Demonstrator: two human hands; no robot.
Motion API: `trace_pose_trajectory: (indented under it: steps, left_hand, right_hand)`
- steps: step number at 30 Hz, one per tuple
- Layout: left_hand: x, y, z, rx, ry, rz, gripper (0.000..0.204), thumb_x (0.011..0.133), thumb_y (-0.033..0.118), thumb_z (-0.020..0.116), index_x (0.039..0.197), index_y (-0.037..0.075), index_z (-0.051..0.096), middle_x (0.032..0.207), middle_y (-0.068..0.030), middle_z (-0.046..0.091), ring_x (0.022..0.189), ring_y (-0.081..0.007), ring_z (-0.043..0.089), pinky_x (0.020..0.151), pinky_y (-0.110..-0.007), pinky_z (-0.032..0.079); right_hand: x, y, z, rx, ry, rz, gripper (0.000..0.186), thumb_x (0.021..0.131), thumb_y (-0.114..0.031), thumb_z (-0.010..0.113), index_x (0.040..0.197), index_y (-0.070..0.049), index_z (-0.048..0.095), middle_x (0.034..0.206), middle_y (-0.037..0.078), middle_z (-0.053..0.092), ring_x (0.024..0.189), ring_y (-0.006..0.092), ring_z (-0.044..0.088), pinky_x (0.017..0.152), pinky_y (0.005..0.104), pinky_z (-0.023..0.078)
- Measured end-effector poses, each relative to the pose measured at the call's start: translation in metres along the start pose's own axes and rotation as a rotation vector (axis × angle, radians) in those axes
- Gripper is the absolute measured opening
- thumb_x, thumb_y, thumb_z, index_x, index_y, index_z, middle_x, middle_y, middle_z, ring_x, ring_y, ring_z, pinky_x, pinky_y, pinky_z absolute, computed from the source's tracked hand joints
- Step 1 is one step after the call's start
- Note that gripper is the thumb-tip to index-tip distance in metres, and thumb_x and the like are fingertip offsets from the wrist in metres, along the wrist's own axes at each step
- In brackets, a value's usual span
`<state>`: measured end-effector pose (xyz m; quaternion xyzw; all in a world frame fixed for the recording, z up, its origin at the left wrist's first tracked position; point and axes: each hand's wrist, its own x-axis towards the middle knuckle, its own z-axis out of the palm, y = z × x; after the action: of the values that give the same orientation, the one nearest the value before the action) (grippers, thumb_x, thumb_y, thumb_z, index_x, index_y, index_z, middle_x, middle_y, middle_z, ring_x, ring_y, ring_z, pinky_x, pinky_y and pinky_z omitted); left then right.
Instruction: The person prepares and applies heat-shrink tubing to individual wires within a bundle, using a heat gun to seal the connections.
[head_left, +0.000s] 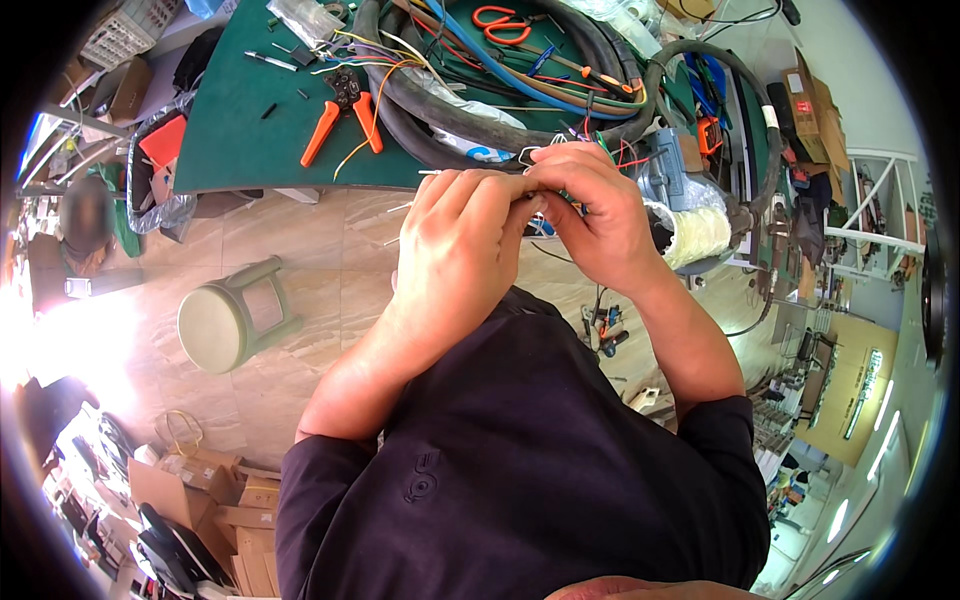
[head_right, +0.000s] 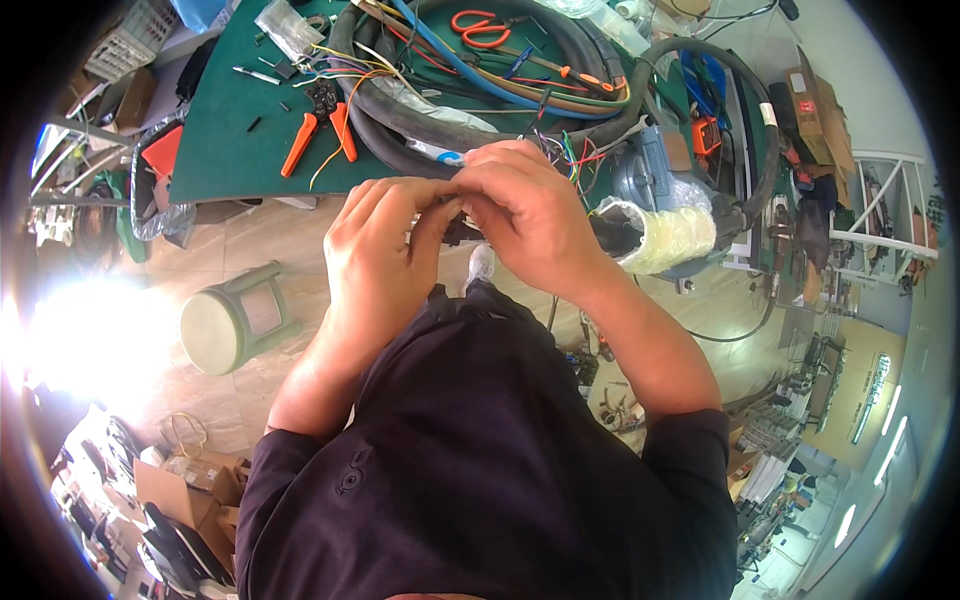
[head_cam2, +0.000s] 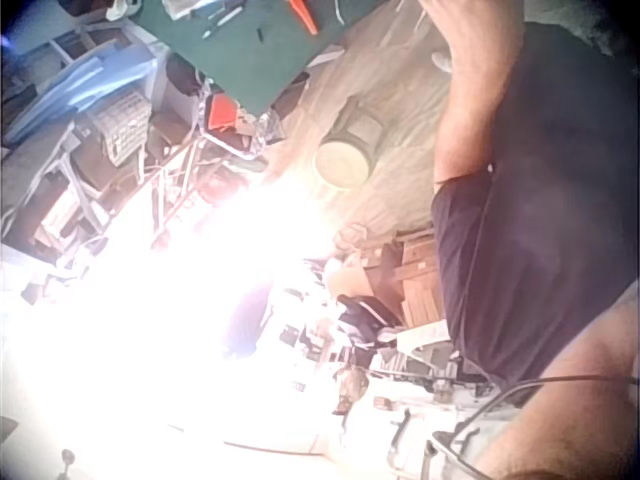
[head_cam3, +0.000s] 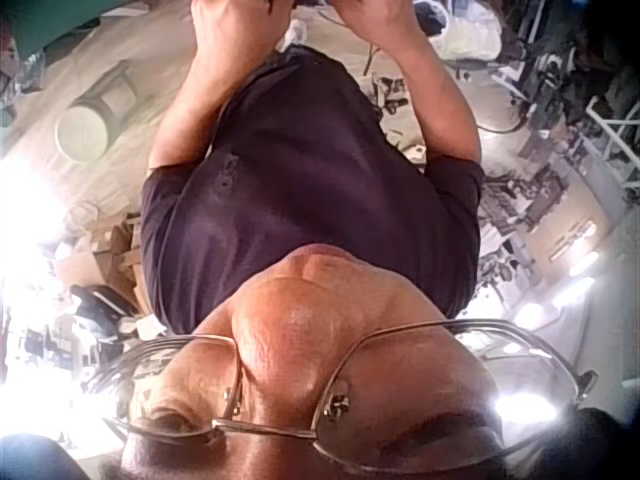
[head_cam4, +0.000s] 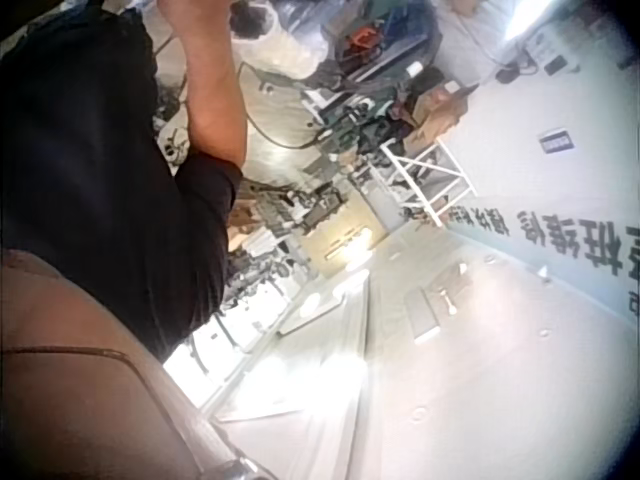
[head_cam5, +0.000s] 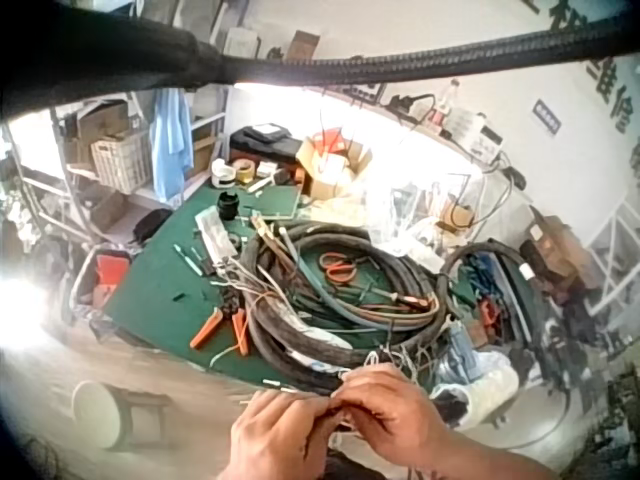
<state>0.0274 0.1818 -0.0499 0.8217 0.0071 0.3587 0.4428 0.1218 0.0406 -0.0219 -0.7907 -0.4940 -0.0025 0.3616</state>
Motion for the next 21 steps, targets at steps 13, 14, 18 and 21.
trace_pose_trajectory:
  steps: [13,14,18,21]
  left_hand:
    - [-0.016,-0.017,-0.009,-0.079,0.009,-0.087,0.022,0.073,0.001,0.073,0.092,0.004,0.062,0.09,-0.0083,0.063,0.081,-0.028,0.06,0.074,-0.037,0.049]
    - [-0.018,-0.019,-0.011,-0.073,0.012,-0.088,0.023,0.073,0.001,0.073,0.093,0.004,0.062,0.091,-0.0085,0.064,0.083,-0.0283,0.06,0.074,-0.037,0.049]
    - [-0.024,-0.02,-0.026,-0.049,0.012,-0.165,0.028,0.074,0.002,0.073,0.1,0.002,0.064,0.097,-0.0108,0.065,0.087,-0.028,0.061,0.077,-0.035,0.05]
    - [-0.037,-0.033,-0.043,-0.04,0.071,-0.281,0.028,0.077,0.003,0.072,0.104,0.0,0.064,0.098,-0.012,0.065,0.086,-0.0247,0.061,0.078,-0.034,0.049]
  right_hand:
    - [0.001,-0.024,-0.009,-0.171,0.028,-0.083,0.037,0.072,0.002,0.071,0.109,-0.004,0.064,0.105,0.01,0.066,0.105,0.0307,0.059,0.088,0.0389,0.048]
    - [0.001,-0.028,-0.013,-0.184,0.039,-0.089,0.038,0.073,0.002,0.07,0.11,-0.004,0.064,0.106,0.01,0.066,0.105,0.0309,0.059,0.089,0.0389,0.048]
    - [-0.014,-0.032,-0.035,-0.162,0.107,-0.062,0.035,0.078,-0.001,0.069,0.112,-0.001,0.063,0.104,0.01,0.067,0.104,0.0294,0.06,0.089,0.0376,0.047]
    - [-0.036,-0.026,-0.053,-0.015,0.209,0.053,0.028,0.088,-0.006,0.061,0.115,0.002,0.06,0.101,0.014,0.067,0.094,0.0224,0.063,0.086,0.0344,0.048]
